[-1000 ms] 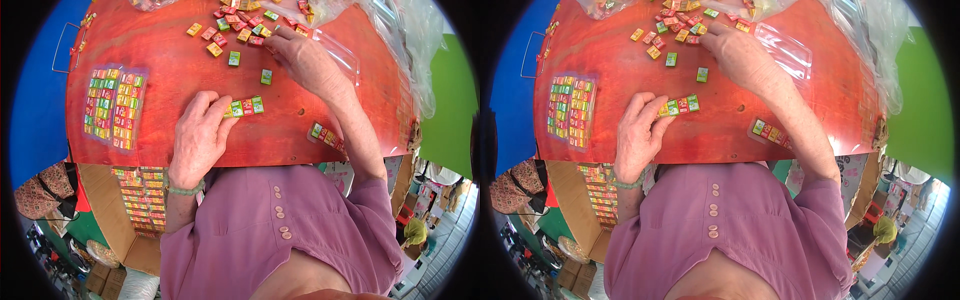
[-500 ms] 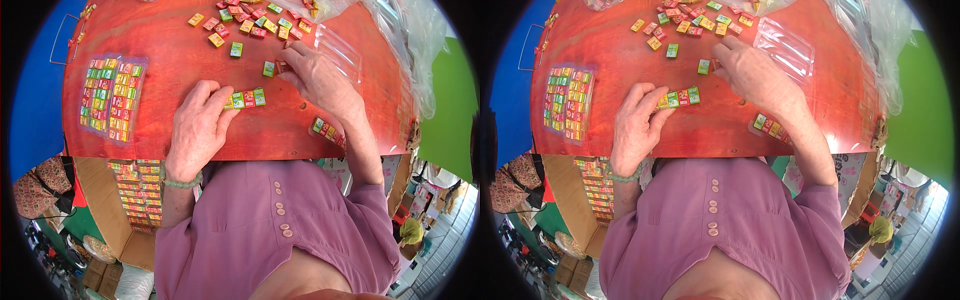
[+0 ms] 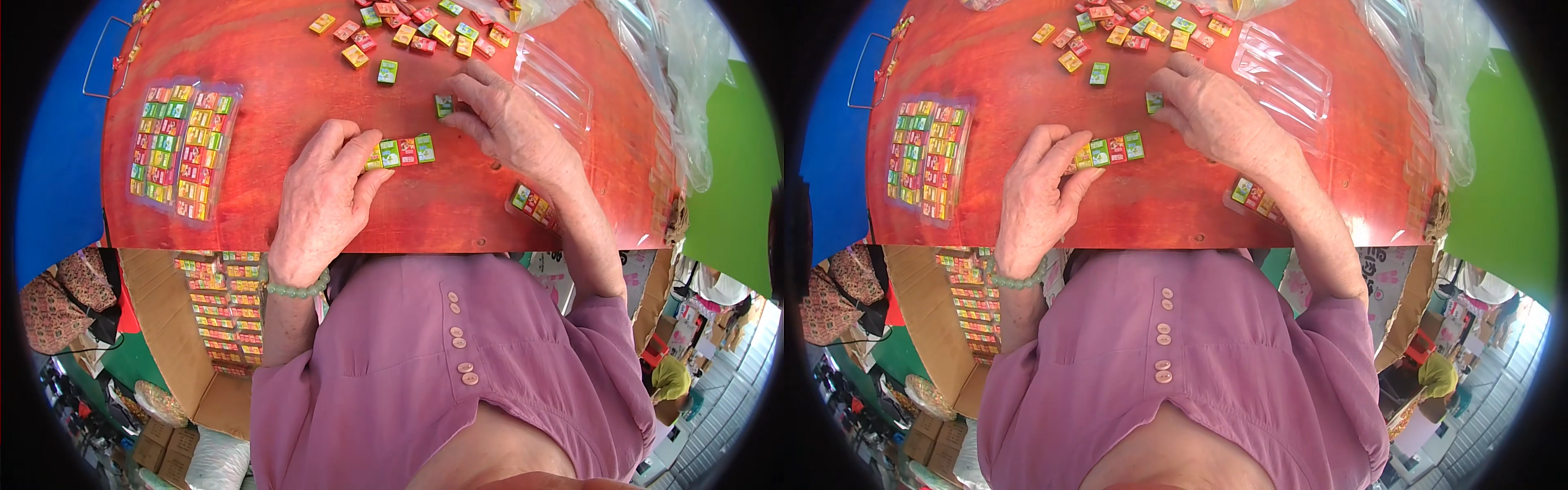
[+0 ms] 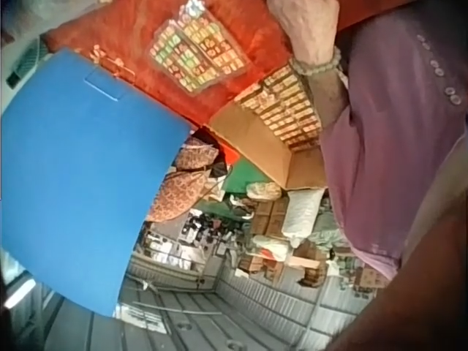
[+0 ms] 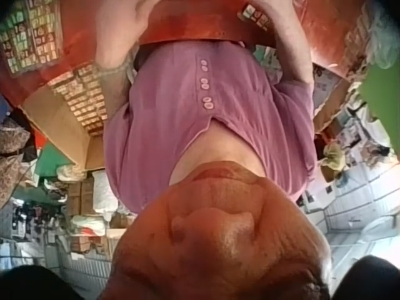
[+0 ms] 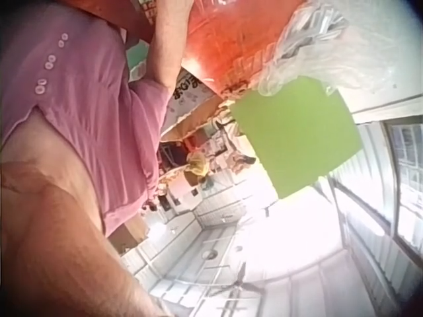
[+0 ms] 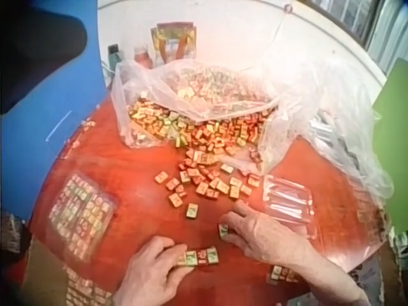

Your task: Organizing and packaging small wrapped items into clear plastic trays.

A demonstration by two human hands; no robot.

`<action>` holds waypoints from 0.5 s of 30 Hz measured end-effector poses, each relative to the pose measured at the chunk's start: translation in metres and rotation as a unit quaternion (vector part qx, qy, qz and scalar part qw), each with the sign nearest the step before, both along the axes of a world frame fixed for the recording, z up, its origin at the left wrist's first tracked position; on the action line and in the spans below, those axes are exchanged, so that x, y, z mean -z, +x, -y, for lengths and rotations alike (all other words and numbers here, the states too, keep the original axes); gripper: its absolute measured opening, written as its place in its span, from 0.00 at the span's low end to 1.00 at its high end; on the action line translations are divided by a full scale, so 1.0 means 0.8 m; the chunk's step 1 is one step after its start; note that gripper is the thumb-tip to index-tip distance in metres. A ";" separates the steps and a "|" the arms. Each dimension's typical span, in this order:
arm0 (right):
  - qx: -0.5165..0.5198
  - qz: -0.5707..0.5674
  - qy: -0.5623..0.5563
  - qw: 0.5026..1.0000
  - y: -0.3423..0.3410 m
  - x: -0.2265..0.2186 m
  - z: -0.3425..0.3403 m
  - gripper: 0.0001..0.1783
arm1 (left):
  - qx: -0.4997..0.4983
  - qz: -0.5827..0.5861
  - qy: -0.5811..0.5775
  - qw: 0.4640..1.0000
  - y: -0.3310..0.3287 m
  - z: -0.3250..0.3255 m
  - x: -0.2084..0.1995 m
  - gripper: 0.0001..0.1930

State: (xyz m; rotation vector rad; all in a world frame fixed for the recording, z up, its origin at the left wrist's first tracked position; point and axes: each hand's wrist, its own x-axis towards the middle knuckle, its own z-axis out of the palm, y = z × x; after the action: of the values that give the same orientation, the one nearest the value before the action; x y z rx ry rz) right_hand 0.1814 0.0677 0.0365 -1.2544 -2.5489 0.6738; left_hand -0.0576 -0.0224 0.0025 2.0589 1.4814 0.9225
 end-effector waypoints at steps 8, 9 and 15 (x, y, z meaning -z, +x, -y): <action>-0.027 0.004 -0.068 0.997 0.008 -0.011 0.034 0.19 | 0.011 -0.019 0.004 1.000 0.003 -0.003 -0.001 0.22; -0.026 -0.018 -0.082 0.996 0.005 -0.011 0.037 0.20 | 0.007 -0.034 0.014 0.999 0.004 -0.003 -0.002 0.22; -0.033 -0.041 -0.022 0.998 -0.006 0.005 0.045 0.20 | -0.005 -0.062 0.021 0.998 0.009 -0.002 -0.001 0.20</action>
State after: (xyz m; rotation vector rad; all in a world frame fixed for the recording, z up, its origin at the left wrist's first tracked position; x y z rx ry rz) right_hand 0.1766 0.0316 0.0327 -1.1362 -2.5300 0.7840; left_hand -0.0500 -0.0212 0.0035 2.1765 1.5487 0.8480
